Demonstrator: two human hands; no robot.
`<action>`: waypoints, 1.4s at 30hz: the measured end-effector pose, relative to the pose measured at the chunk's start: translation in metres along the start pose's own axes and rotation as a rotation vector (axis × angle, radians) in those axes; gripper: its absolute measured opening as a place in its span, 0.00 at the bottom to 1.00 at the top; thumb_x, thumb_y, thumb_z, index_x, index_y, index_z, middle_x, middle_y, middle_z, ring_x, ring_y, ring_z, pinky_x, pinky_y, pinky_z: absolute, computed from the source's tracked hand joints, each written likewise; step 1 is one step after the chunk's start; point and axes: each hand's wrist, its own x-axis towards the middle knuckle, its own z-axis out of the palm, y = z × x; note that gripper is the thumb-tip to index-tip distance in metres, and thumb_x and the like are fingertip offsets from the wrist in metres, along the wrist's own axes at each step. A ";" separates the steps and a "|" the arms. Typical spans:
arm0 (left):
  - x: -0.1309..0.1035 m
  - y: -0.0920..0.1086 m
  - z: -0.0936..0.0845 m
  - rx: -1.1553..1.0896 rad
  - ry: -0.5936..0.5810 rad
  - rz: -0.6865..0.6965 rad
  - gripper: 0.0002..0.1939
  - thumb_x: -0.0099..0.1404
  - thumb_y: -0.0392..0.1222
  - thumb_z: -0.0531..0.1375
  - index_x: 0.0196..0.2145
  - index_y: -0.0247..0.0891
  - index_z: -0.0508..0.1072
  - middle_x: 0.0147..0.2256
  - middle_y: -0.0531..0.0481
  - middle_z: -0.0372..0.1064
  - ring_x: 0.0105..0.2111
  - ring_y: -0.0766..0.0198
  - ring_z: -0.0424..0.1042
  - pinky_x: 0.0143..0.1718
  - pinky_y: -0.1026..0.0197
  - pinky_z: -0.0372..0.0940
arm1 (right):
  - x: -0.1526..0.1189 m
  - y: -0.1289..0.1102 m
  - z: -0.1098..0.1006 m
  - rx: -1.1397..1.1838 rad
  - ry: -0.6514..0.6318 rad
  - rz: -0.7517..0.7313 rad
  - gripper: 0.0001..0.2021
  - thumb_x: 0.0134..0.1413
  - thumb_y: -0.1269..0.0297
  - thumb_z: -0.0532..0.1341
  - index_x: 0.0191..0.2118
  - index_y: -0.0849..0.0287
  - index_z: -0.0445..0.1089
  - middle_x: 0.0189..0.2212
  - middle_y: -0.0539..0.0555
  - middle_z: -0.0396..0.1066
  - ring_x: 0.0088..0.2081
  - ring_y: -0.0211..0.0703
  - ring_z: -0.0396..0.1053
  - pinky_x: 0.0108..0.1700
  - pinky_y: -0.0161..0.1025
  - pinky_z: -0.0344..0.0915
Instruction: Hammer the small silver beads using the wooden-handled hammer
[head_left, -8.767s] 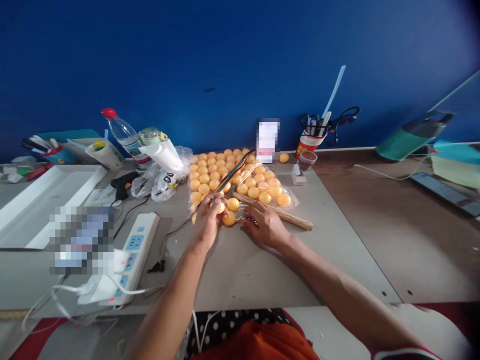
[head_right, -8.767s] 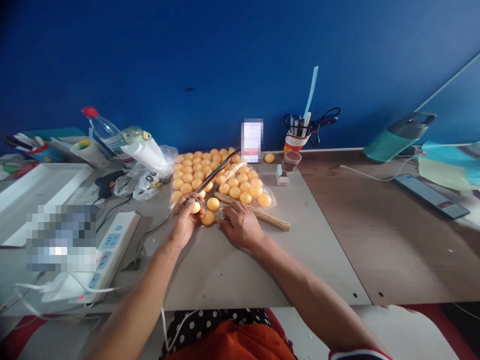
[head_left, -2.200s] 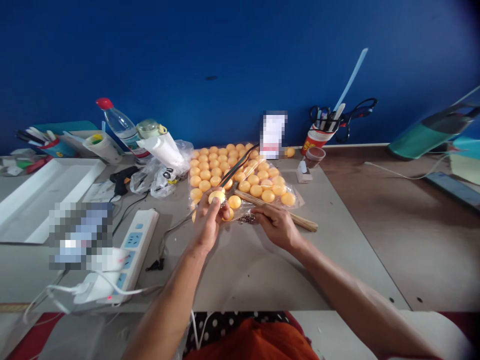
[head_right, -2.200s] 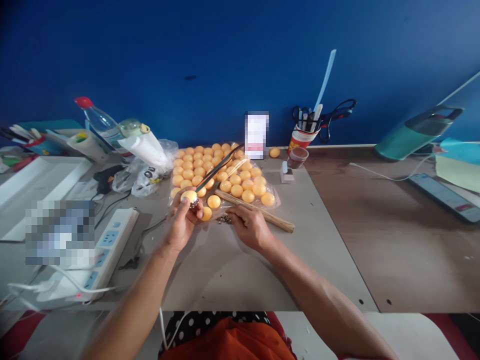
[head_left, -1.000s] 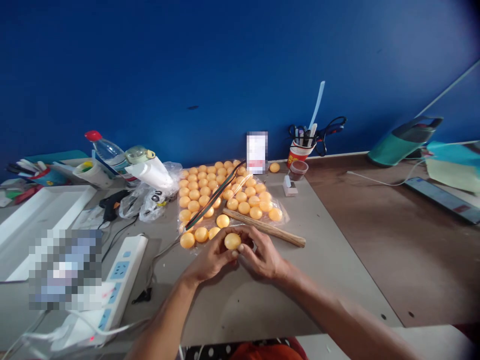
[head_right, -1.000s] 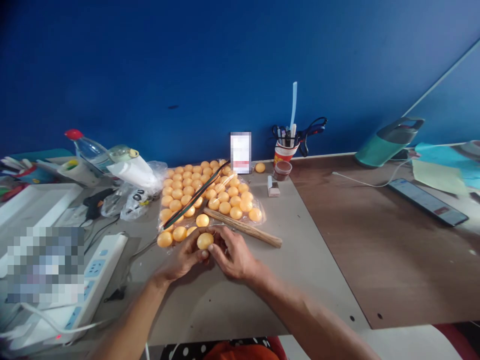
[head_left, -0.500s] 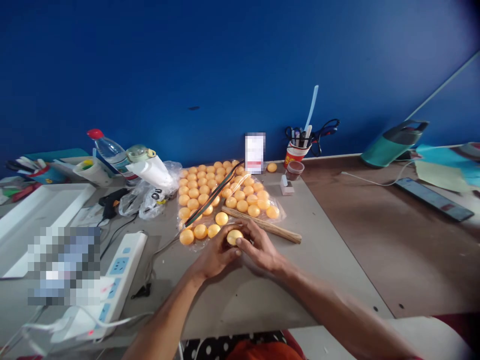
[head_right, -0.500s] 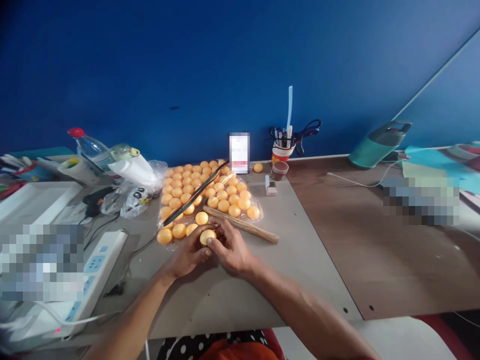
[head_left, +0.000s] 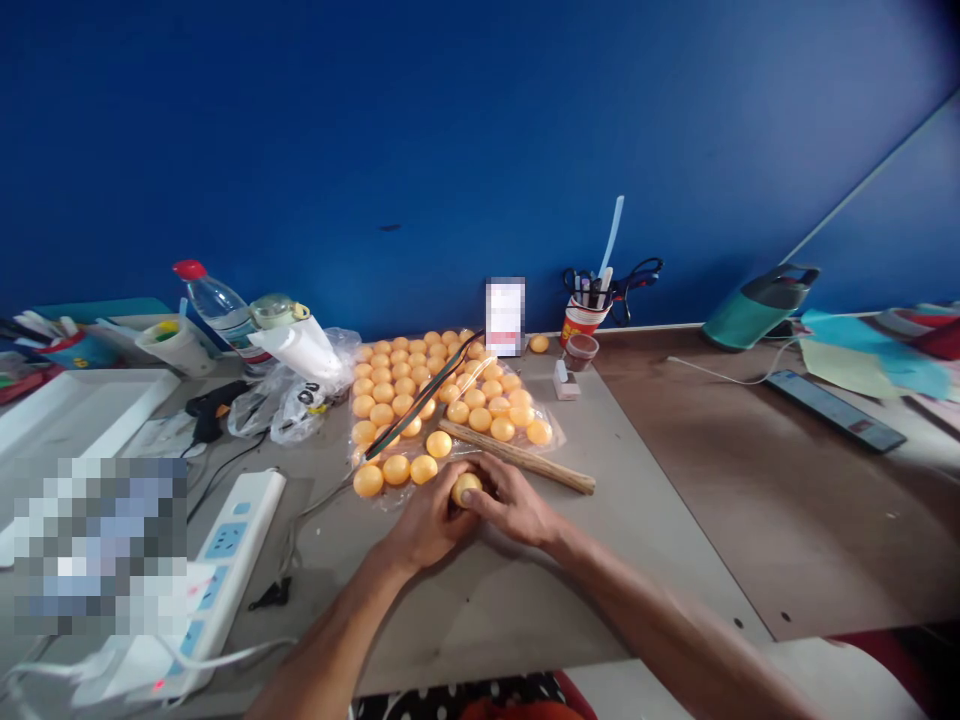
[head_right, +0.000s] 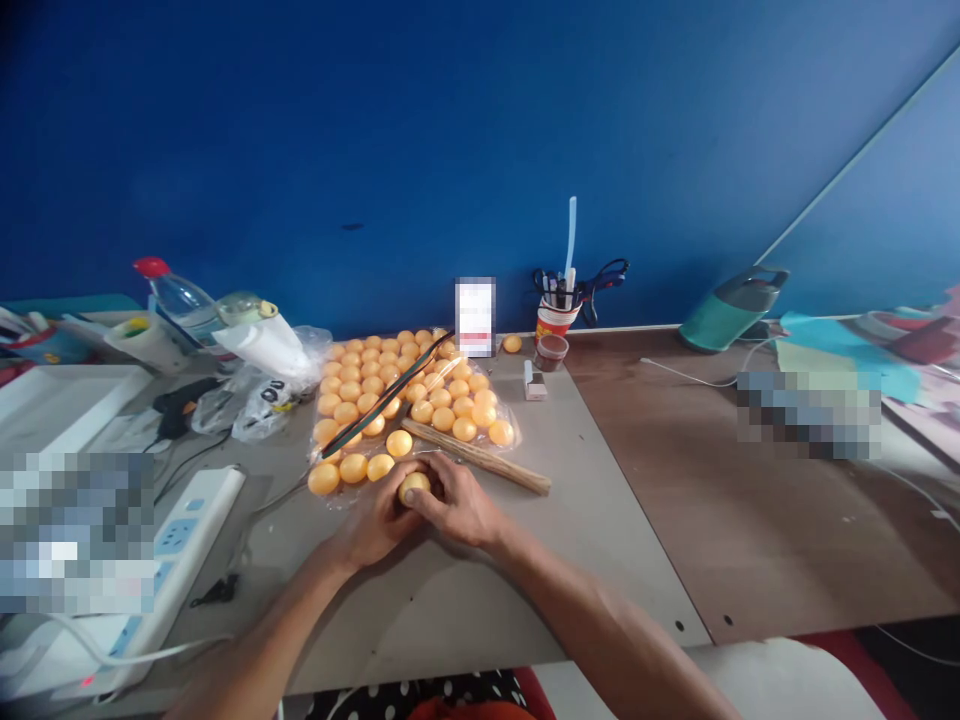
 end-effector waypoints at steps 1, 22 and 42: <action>0.000 0.000 0.000 -0.002 0.002 0.004 0.15 0.64 0.42 0.59 0.48 0.39 0.68 0.45 0.45 0.73 0.43 0.56 0.72 0.45 0.54 0.68 | 0.000 0.000 0.000 0.020 -0.002 -0.002 0.15 0.57 0.57 0.60 0.46 0.61 0.68 0.39 0.54 0.72 0.40 0.45 0.68 0.43 0.41 0.66; -0.001 -0.004 -0.001 -0.089 0.023 0.042 0.20 0.64 0.46 0.61 0.53 0.41 0.66 0.49 0.43 0.71 0.49 0.52 0.70 0.51 0.49 0.66 | 0.003 0.002 0.007 0.444 -0.042 0.142 0.19 0.53 0.48 0.64 0.38 0.60 0.66 0.25 0.47 0.66 0.23 0.32 0.60 0.22 0.30 0.58; 0.000 0.004 -0.002 -0.684 0.200 -0.114 0.16 0.64 0.47 0.61 0.46 0.41 0.63 0.34 0.53 0.68 0.30 0.66 0.70 0.36 0.60 0.67 | -0.001 0.006 -0.005 -0.476 0.362 -0.421 0.21 0.55 0.71 0.58 0.55 0.58 0.63 0.44 0.62 0.70 0.45 0.53 0.67 0.46 0.51 0.69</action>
